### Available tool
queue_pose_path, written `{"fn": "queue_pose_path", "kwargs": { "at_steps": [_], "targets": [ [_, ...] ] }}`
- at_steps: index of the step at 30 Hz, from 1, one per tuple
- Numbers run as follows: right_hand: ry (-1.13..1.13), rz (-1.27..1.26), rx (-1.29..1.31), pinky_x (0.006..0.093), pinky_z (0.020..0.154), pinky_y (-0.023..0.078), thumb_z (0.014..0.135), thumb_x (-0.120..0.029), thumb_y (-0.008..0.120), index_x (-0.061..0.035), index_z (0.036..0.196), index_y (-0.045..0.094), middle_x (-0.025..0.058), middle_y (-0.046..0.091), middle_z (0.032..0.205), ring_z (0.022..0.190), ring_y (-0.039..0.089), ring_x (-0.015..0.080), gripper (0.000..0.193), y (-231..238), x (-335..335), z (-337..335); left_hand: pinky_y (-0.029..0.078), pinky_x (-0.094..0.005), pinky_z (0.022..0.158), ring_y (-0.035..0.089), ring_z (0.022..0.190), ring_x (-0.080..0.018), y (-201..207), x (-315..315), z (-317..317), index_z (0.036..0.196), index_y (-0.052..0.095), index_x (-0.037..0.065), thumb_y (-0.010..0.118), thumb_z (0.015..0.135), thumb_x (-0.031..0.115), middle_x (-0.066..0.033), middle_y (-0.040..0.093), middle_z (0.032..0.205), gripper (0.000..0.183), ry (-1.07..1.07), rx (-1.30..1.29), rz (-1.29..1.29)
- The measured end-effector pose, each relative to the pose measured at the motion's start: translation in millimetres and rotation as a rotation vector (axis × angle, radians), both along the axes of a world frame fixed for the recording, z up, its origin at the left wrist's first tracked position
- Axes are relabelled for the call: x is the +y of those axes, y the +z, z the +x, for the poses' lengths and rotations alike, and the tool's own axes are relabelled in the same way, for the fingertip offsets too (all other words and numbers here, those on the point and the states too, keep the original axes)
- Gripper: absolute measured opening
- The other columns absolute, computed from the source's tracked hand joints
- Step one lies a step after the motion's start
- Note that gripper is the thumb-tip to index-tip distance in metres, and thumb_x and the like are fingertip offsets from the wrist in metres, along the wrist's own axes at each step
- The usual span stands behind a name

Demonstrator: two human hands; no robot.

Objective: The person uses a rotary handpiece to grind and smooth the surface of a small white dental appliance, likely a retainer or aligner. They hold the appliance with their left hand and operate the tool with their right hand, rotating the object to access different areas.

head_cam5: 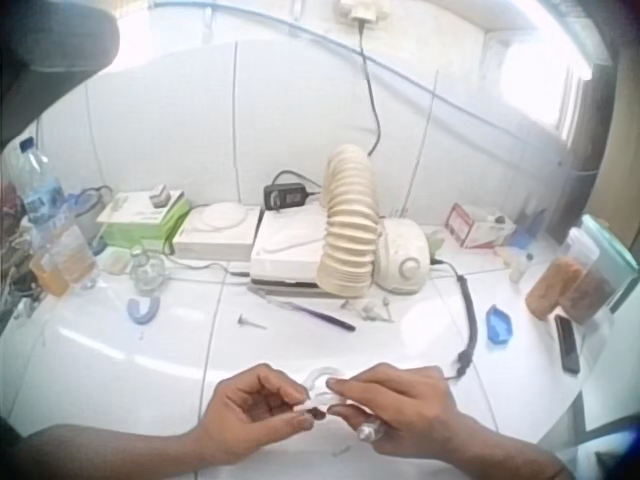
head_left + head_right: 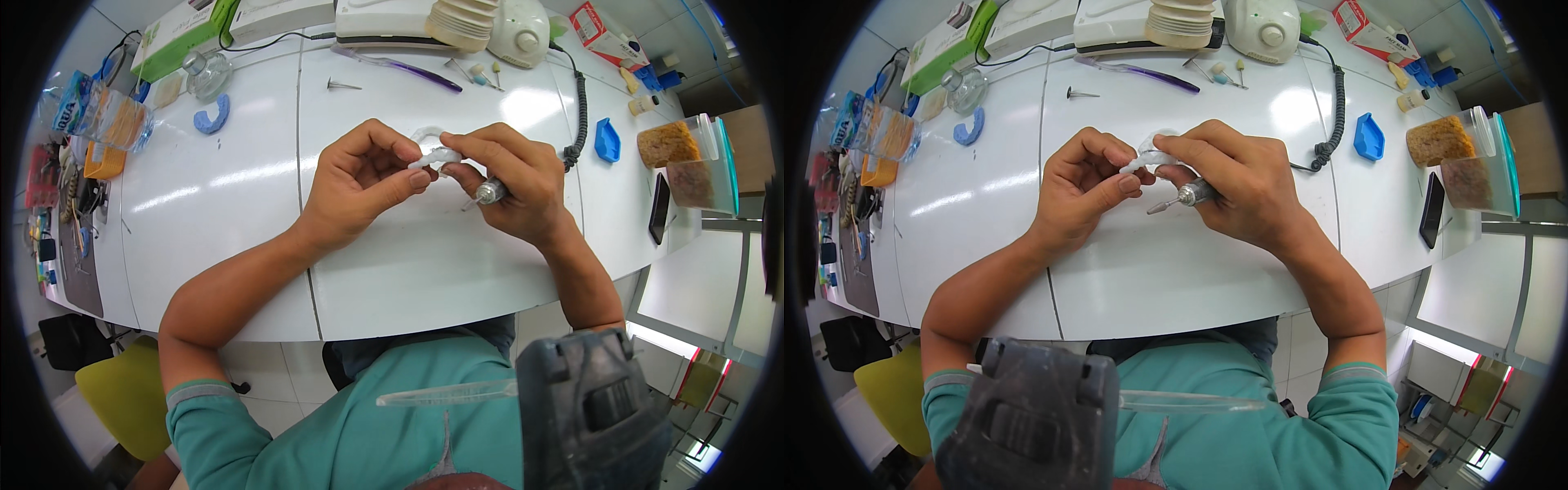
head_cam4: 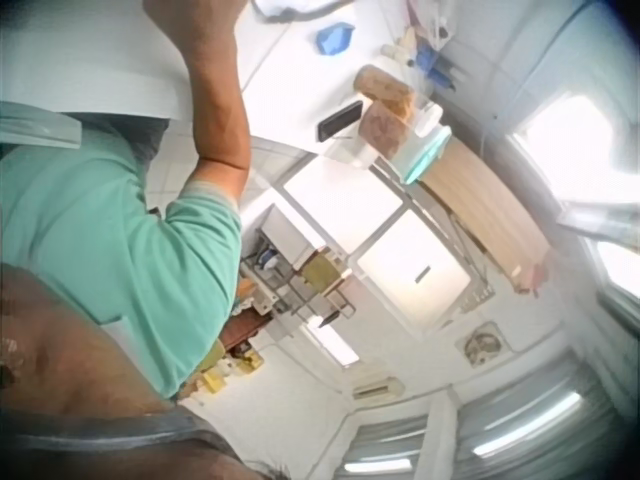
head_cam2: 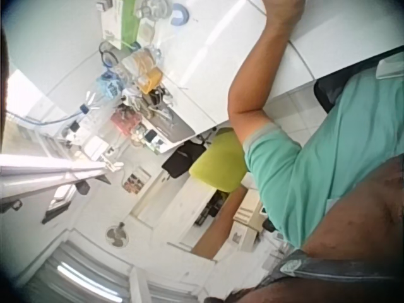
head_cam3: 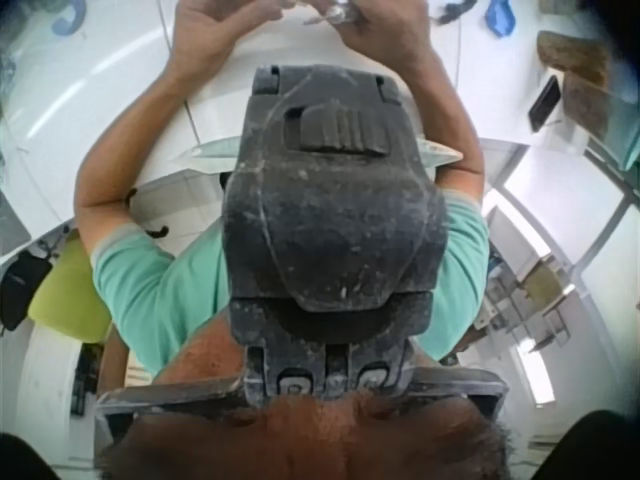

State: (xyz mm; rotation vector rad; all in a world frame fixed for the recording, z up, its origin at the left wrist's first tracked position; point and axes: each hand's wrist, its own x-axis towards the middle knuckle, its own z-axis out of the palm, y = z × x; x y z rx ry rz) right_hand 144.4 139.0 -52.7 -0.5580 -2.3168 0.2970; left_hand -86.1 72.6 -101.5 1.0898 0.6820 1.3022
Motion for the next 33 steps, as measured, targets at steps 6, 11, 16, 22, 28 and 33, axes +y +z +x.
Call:
{"fn": "queue_pose_path", "kwargs": {
  "at_steps": [6,11,16,22,28,33],
  "targets": [
    [-0.025,-0.016,-0.049,0.0314,0.054,0.052,0.078,-0.021,0.092,-0.0077,0.113,0.078,0.0051,0.074,0.084,0.064,0.070,0.0204,0.040,5.0,-0.8,-0.8,0.061,-0.0307,0.085,0.073,0.107,-0.0194,-2.7,-0.3,-1.7,0.111,0.061,0.004,0.070,0.099,-0.004,-0.0101,0.067,0.110,0.017,0.041,0.041,0.087],
    [-0.123,0.051,-0.112,0.0308,0.055,0.049,0.073,-0.046,0.095,-0.0104,0.105,0.076,0.0022,0.071,0.076,0.061,0.068,0.0185,0.052,11.5,3.6,4.0,0.062,-0.0295,0.082,0.074,0.104,-0.0202,-0.4,-2.7,-3.3,0.112,0.063,0.003,0.070,0.099,-0.004,-0.0102,0.067,0.110,0.017,0.043,0.042,0.088],
    [-0.045,0.018,-0.187,0.0338,0.057,0.046,0.091,-0.041,0.080,-0.0048,0.105,0.074,0.0069,0.067,0.076,0.060,0.062,0.0223,0.039,10.7,12.4,8.9,0.062,-0.0299,0.082,0.075,0.103,-0.0208,1.9,-2.2,-4.2,0.113,0.064,0.003,0.070,0.099,-0.003,-0.0105,0.068,0.109,0.017,-0.007,0.038,0.087],
    [0.081,-0.078,-0.155,0.0363,0.056,0.044,0.087,-0.043,0.081,-0.0092,0.096,0.068,0.0057,0.064,0.073,0.062,0.062,0.0253,0.037,5.0,22.6,12.0,0.062,-0.0317,0.084,0.074,0.100,-0.0197,4.0,-4.0,-4.8,0.112,0.065,0.002,0.072,0.098,-0.001,-0.0113,0.070,0.110,0.017,-0.033,0.062,0.070],
    [0.096,-0.034,-0.155,0.0357,0.054,0.042,0.071,-0.066,0.087,-0.0081,0.085,0.062,0.0060,0.060,0.069,0.058,0.056,0.0264,0.065,4.8,21.0,10.7,0.063,-0.0341,0.086,0.074,0.096,-0.0197,5.3,-4.9,-4.3,0.110,0.067,0.001,0.073,0.098,0.002,-0.0112,0.071,0.108,0.014,-0.046,0.014,-0.008],
    [0.114,-0.004,-0.108,0.0346,0.051,0.041,0.063,-0.077,0.085,-0.0093,0.080,0.061,0.0052,0.058,0.065,0.054,0.055,0.0256,0.073,-7.1,23.8,5.5,0.064,-0.0370,0.090,0.073,0.100,-0.0205,3.8,-0.9,-8.8,0.110,0.067,0.000,0.075,0.098,0.006,-0.0128,0.072,0.110,0.016,-0.123,-0.059,-0.055]
  ]
}}
